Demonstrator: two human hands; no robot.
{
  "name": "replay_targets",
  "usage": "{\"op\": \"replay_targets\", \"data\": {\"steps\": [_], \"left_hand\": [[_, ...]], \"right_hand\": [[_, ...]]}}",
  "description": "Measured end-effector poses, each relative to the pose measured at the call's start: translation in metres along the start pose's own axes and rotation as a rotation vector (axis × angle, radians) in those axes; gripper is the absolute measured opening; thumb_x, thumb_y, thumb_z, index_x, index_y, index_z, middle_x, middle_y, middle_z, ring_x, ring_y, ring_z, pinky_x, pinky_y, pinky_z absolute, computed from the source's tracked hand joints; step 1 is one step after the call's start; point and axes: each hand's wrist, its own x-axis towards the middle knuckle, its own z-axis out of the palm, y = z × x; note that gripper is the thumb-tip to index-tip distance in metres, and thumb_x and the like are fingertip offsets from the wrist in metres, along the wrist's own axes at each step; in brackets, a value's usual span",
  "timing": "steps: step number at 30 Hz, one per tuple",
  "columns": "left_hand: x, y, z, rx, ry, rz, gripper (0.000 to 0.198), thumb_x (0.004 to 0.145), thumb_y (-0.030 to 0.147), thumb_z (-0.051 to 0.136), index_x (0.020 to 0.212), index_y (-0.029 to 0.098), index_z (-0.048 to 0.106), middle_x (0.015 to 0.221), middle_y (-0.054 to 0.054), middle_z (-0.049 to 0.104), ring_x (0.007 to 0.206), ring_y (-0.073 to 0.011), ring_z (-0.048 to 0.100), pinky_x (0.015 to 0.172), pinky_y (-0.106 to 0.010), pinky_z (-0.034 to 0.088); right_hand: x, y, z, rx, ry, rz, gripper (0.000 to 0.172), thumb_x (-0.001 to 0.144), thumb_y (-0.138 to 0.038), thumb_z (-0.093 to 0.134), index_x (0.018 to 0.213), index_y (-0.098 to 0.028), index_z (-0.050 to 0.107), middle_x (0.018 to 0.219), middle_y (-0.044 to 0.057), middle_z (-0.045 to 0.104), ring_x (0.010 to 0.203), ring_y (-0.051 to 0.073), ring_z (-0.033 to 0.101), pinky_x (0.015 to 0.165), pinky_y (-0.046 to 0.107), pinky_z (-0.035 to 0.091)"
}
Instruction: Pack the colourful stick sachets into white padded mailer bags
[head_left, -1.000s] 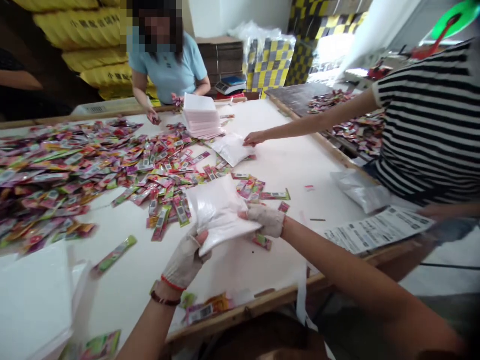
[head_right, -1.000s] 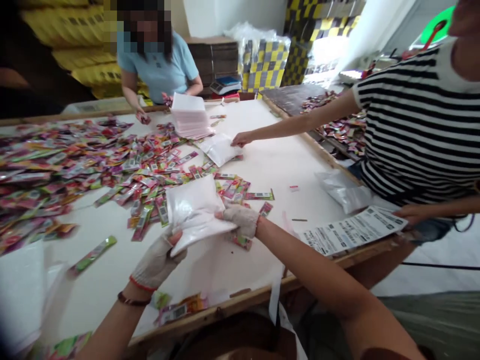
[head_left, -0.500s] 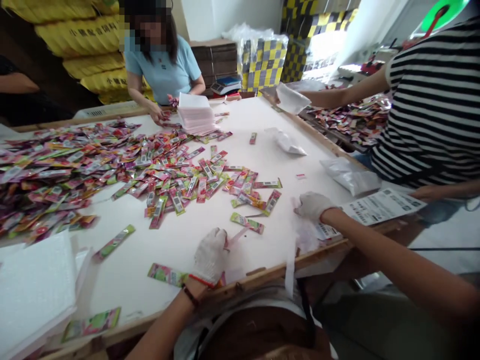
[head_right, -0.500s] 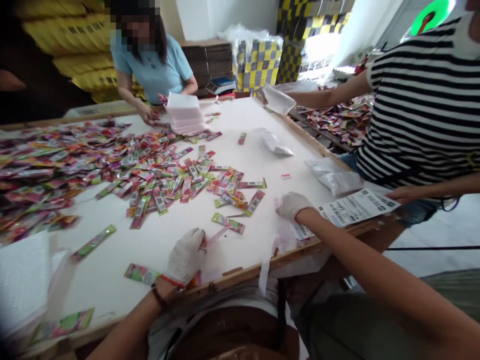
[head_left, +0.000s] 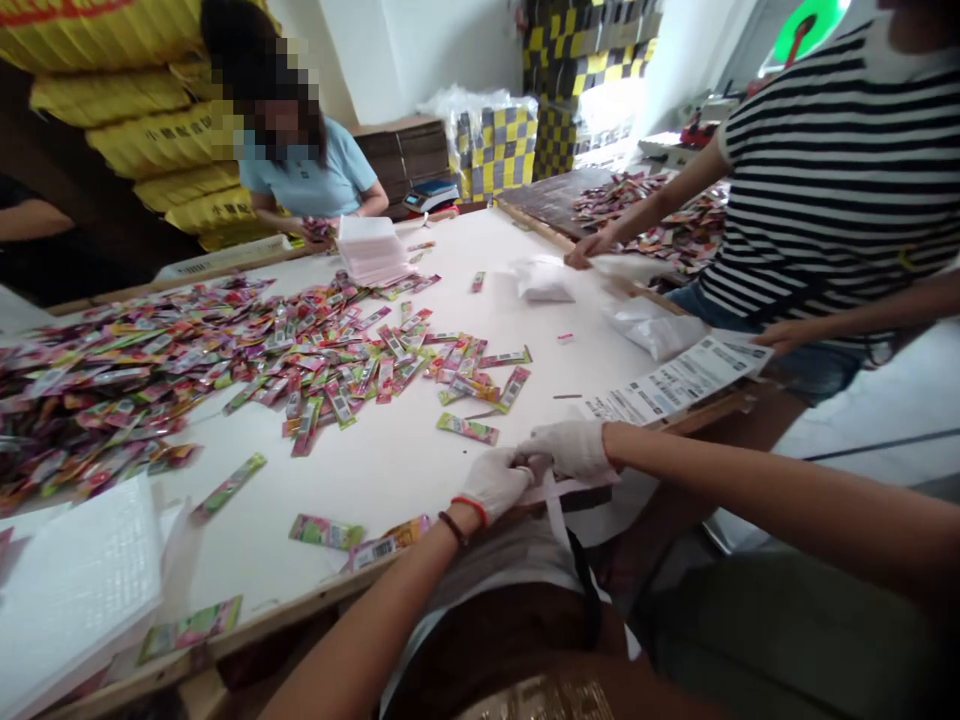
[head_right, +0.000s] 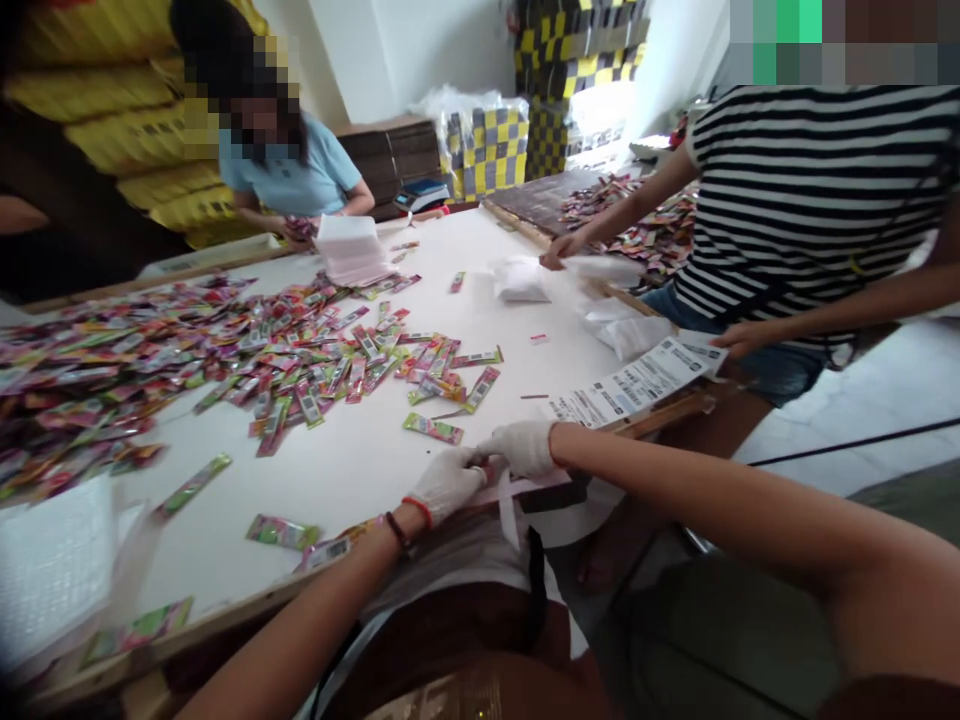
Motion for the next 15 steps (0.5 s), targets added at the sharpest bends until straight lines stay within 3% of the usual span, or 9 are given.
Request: {"op": "replay_targets", "data": {"steps": [2,4,6,9,12,15], "left_hand": [[-0.004,-0.008,-0.01,-0.075,0.043,-0.04,0.018,0.077,0.026,0.052,0.086,0.017,0.064,0.073,-0.002,0.066,0.067,-0.015,0.059,0.058,-0.023,0.041],[-0.016,-0.023,-0.031,-0.038,0.161,-0.05,0.021,0.08,0.03,0.051,0.091,0.017,0.062,0.074,-0.002,0.065,0.068,-0.0144,0.059,0.061,-0.023,0.043],[-0.035,-0.046,-0.057,0.141,0.3,-0.037,0.022,0.081,0.033,0.05,0.093,0.018,0.061,0.081,-0.003,0.065,0.073,-0.0151,0.058,0.066,-0.025,0.044],[-0.07,-0.084,-0.086,0.497,0.403,-0.015,0.025,0.08,0.036,0.054,0.097,0.019,0.061,0.105,-0.007,0.06,0.092,-0.0195,0.057,0.081,-0.03,0.044],[-0.093,-0.113,-0.094,0.651,0.42,-0.025,0.032,0.081,0.033,0.053,0.109,0.02,0.058,0.125,-0.009,0.051,0.116,-0.0231,0.047,0.098,-0.034,0.037],[-0.097,-0.127,-0.092,0.631,0.437,-0.019,0.031,0.084,0.031,0.05,0.112,0.019,0.057,0.129,-0.008,0.051,0.121,-0.0218,0.044,0.102,-0.035,0.034]], "right_hand": [[-0.001,-0.001,0.003,0.062,-0.013,-0.022,0.037,0.064,-0.006,0.055,0.092,-0.022,0.072,0.083,0.002,0.067,0.071,0.015,0.058,0.061,0.023,0.038],[-0.004,-0.002,-0.001,0.096,0.034,0.002,0.032,0.064,-0.004,0.052,0.083,-0.02,0.073,0.082,0.002,0.068,0.074,0.014,0.058,0.065,0.021,0.039],[-0.011,-0.004,-0.01,0.116,0.111,0.013,0.034,0.065,-0.004,0.048,0.085,-0.016,0.072,0.086,0.003,0.068,0.077,0.014,0.058,0.068,0.021,0.04],[-0.025,-0.007,-0.021,0.285,0.144,0.048,0.035,0.066,-0.008,0.044,0.087,-0.016,0.07,0.071,0.0,0.066,0.064,0.013,0.057,0.058,0.021,0.039],[-0.042,-0.011,-0.013,0.485,-0.088,0.098,0.029,0.064,-0.013,0.047,0.08,-0.02,0.07,0.054,-0.004,0.06,0.047,0.011,0.051,0.047,0.021,0.034],[-0.061,-0.02,0.013,0.373,-0.428,0.11,0.014,0.06,-0.014,0.054,0.059,-0.021,0.067,0.043,-0.005,0.054,0.038,0.011,0.045,0.045,0.023,0.032]]}}
